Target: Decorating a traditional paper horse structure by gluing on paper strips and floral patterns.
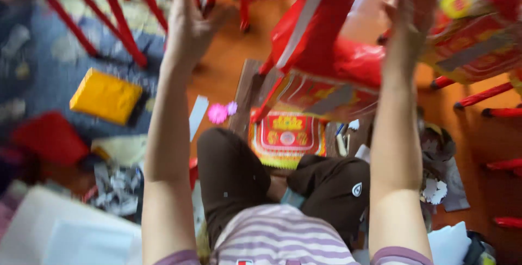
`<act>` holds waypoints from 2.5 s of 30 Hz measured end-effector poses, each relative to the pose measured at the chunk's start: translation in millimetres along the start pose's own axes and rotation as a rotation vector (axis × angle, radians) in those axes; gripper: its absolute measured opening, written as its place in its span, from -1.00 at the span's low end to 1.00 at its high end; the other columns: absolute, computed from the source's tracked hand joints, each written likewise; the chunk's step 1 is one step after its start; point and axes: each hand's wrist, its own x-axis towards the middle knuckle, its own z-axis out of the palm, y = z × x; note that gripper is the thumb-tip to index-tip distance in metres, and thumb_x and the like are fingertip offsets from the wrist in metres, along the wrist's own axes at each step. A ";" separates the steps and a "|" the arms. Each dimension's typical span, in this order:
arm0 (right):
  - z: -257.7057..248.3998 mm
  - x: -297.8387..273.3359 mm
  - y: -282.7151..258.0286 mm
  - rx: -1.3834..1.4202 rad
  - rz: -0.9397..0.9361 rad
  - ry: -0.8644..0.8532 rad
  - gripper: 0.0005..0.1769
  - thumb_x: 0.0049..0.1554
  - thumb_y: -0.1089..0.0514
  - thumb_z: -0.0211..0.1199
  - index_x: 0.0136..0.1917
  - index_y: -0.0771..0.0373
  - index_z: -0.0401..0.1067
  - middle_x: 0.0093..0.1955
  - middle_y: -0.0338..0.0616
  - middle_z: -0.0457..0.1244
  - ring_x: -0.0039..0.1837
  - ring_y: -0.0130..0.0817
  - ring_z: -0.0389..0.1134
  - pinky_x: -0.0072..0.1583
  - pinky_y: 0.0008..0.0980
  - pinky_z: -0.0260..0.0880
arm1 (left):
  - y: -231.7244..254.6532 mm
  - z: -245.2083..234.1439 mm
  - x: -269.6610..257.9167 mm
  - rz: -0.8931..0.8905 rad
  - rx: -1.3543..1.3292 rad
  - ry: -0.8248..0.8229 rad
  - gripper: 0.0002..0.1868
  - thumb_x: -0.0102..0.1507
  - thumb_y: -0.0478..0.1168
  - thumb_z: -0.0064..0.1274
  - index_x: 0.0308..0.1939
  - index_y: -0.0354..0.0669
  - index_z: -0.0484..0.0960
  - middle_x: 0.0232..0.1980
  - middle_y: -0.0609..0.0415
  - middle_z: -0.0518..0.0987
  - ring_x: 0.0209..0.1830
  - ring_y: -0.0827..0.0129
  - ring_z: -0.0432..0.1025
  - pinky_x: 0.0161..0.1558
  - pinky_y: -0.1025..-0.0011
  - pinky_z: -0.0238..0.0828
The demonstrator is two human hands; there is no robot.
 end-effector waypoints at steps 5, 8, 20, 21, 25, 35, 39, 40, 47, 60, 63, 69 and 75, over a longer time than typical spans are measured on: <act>-52.1 -114.2 17.6 -0.115 0.187 -0.057 -0.91 0.36 0.21 0.20 0.10 0.23 0.35 -0.24 -0.08 0.20 -0.23 -0.33 0.26 -0.19 -0.44 0.24 | -95.6 -54.5 -176.8 -0.451 0.223 0.128 -0.65 0.23 -0.43 0.12 0.10 -0.26 0.50 0.03 -0.07 0.45 -0.10 0.16 0.39 0.00 0.33 0.36; -92.8 -179.5 63.4 -0.214 0.482 -0.081 -0.91 0.32 0.34 0.07 -0.01 0.20 0.35 -0.09 -0.11 0.23 -0.22 -0.36 0.25 -0.17 -0.47 0.29 | -181.2 -57.2 -333.8 -0.732 0.401 0.159 -0.90 0.17 -0.36 0.13 -0.27 -0.10 0.67 -0.22 0.04 0.60 -0.29 0.32 0.41 -0.21 0.39 0.30; -142.8 -306.3 157.5 -0.250 0.958 -0.239 -0.85 0.33 0.14 0.06 0.15 0.11 0.38 -0.13 -0.17 0.33 -0.14 -0.51 0.40 -0.12 -0.70 0.41 | -176.7 -47.9 -529.8 -1.317 0.422 0.175 -0.91 0.14 -0.26 0.18 -0.28 -0.05 0.64 -0.31 0.08 0.62 -0.26 0.21 0.58 -0.21 0.26 0.48; -138.7 -308.0 161.7 -0.249 0.965 -0.251 -0.85 0.33 0.14 0.06 0.15 0.11 0.38 -0.13 -0.17 0.33 -0.14 -0.51 0.40 -0.12 -0.70 0.41 | -167.5 -49.7 -533.2 -1.328 0.428 0.181 -0.91 0.14 -0.26 0.18 -0.28 -0.05 0.64 -0.31 0.08 0.62 -0.26 0.21 0.58 -0.21 0.26 0.48; -120.7 -315.7 175.3 -0.216 0.990 -0.322 -0.82 0.30 0.12 0.10 0.17 0.12 0.37 -0.11 -0.17 0.35 -0.14 -0.52 0.42 -0.14 -0.71 0.42 | -131.2 -50.3 -541.3 -1.359 0.472 0.043 -0.60 0.08 -0.30 0.26 -0.02 -0.11 0.55 -0.25 -0.05 0.61 -0.18 0.10 0.56 -0.14 0.21 0.48; -64.0 -347.9 176.9 -0.309 0.900 -0.525 -0.81 0.05 0.28 0.37 -0.03 0.24 0.46 -0.27 -0.09 0.33 -0.34 -0.54 0.32 -0.33 -0.69 0.32 | -129.2 -25.5 -568.5 -1.073 0.974 -0.041 -0.47 0.13 -0.41 0.05 0.20 -0.12 0.41 -0.25 -0.07 0.57 -0.27 0.11 0.52 -0.21 0.22 0.48; -5.8 -353.7 148.2 -0.271 0.880 -0.554 -0.81 -0.05 0.34 0.42 -0.14 0.28 0.50 -0.32 -0.05 0.32 -0.39 -0.50 0.30 -0.37 -0.60 0.35 | -79.4 -28.2 -454.6 -0.968 0.654 0.212 -0.29 0.08 -0.50 0.02 0.32 -0.08 0.29 -0.17 -0.20 0.57 -0.18 -0.13 0.50 -0.15 0.04 0.46; 18.4 -353.3 135.0 -0.234 0.864 -0.651 -0.84 -0.07 0.36 0.42 -0.17 0.31 0.51 -0.35 -0.06 0.33 -0.38 -0.48 0.32 -0.36 -0.55 0.38 | -71.2 -22.8 -430.8 -0.907 0.621 0.262 -0.26 0.08 -0.49 0.01 0.35 0.00 0.29 -0.04 -0.16 0.56 -0.12 -0.09 0.50 -0.12 0.09 0.47; 162.7 -309.2 45.7 -0.267 0.390 -0.764 -0.86 0.02 0.20 0.41 -0.10 0.11 0.55 -0.26 -0.21 0.32 -0.17 -0.39 0.39 -0.08 -0.45 0.43 | 9.5 44.6 -314.3 -0.494 0.522 0.266 -0.32 0.13 -0.36 0.01 0.36 0.04 0.38 -0.26 0.06 0.59 -0.33 0.24 0.52 -0.28 0.33 0.53; 131.1 -308.1 85.2 -0.307 0.579 -0.517 -0.98 0.09 0.28 0.29 -0.21 0.24 0.49 -0.35 -0.17 0.35 -0.24 -0.52 0.34 -0.14 -0.47 0.39 | 36.9 78.9 -305.9 -0.427 0.283 0.244 -0.25 0.11 -0.16 0.29 0.35 -0.17 0.36 -0.09 0.02 0.54 -0.13 0.21 0.49 -0.15 0.35 0.51; 134.7 -303.9 79.5 -0.281 0.565 -0.501 -0.96 0.06 0.32 0.31 -0.22 0.25 0.48 -0.38 -0.13 0.34 -0.26 -0.49 0.34 -0.17 -0.45 0.38 | 39.7 76.1 -304.4 -0.527 0.165 0.222 -0.14 0.10 -0.24 0.31 0.41 -0.22 0.23 0.09 -0.15 0.52 0.04 0.02 0.46 0.03 0.20 0.47; 133.8 -304.8 85.2 -0.168 0.643 -0.459 -0.82 -0.04 0.27 0.43 -0.32 0.27 0.41 -0.44 -0.18 0.27 -0.31 -0.56 0.26 -0.23 -0.55 0.33 | 48.2 76.9 -294.4 -0.791 -0.131 0.172 -0.14 0.11 -0.38 0.19 0.45 -0.05 0.15 0.05 0.01 0.61 -0.02 0.12 0.54 -0.01 0.27 0.53; 131.3 -316.0 97.6 0.049 0.679 -0.456 -0.82 0.01 0.26 0.45 -0.28 0.27 0.43 -0.39 -0.23 0.28 -0.25 -0.60 0.25 -0.18 -0.58 0.35 | 23.7 71.0 -308.0 -0.961 -0.499 0.305 -0.23 0.16 -0.52 -0.13 0.46 -0.09 0.11 -0.08 -0.14 0.62 -0.12 0.19 0.54 -0.08 0.28 0.56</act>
